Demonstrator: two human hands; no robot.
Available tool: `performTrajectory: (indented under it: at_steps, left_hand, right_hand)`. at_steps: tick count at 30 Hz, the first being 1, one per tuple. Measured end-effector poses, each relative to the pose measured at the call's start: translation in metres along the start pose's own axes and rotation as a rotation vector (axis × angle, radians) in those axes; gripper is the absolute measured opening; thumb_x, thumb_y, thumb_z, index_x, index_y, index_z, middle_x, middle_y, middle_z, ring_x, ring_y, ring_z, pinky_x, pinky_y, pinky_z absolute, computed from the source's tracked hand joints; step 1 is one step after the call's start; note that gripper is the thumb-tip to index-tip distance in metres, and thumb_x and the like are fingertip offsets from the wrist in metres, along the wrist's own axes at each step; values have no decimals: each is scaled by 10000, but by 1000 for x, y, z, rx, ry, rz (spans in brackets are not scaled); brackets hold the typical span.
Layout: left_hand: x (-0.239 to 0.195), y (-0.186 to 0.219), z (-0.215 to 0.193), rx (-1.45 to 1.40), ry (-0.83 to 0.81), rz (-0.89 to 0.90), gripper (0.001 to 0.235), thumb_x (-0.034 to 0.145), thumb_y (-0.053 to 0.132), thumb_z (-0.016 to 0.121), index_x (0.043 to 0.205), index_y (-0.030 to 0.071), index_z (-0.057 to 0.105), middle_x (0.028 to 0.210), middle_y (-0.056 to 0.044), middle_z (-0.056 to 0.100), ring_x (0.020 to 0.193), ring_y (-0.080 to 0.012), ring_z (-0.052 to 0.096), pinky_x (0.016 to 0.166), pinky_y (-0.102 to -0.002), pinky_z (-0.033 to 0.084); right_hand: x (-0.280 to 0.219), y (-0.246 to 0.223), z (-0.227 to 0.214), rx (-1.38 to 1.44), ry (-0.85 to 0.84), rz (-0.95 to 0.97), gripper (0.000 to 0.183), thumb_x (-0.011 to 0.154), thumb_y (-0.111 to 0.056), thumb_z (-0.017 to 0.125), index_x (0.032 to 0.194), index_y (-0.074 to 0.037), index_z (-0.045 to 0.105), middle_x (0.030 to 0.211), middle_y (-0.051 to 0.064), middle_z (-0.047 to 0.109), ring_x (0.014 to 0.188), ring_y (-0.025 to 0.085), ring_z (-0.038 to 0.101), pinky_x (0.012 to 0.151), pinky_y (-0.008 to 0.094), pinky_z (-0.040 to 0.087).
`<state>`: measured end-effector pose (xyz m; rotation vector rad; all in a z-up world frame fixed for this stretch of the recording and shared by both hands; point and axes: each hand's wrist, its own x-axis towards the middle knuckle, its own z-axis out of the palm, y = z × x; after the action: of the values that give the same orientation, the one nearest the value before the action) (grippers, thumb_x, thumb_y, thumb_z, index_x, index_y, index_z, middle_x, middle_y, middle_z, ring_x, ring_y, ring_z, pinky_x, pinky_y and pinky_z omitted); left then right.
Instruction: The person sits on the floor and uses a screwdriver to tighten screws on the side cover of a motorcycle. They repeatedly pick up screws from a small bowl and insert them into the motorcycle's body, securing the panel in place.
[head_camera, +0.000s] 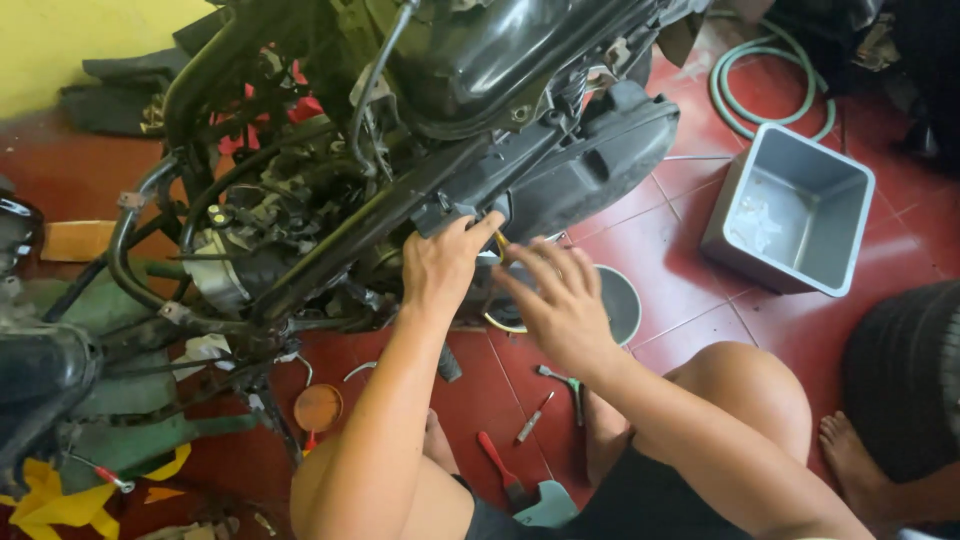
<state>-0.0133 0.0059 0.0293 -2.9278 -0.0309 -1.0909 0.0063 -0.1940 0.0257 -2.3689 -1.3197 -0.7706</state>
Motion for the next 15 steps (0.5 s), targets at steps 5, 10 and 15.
performTrajectory:
  at_steps: [5,10,15]
  left_hand:
    - [8,0,-4,-71,-78,2,260,1009,174,543,1057,396,670,703,112,612,678,-153,681,526,-293,567]
    - [3,-3,2,-80,-118,-21,269,1007,202,541,1088,432,656,719,132,599,695,-128,679,557,-288,583]
    - [0,-4,11,-52,-82,0,258,1004,219,527,1092,428,650,721,147,558,716,-104,663,547,-266,575]
  right_hand:
    - [5,18,26,62,31,-105,313,1046,-205,528,1313,-243,686,1347,21,649,1289,220,590,1134,435,375]
    - [18,16,30,104,90,-134,301,1031,-168,593,1310,-138,701,1346,91,690,1187,231,675,1072,404,456]
    - [14,18,46,204,144,-96,304,1040,-205,604,1302,-89,704,1314,118,707,1137,276,701,979,396,511]
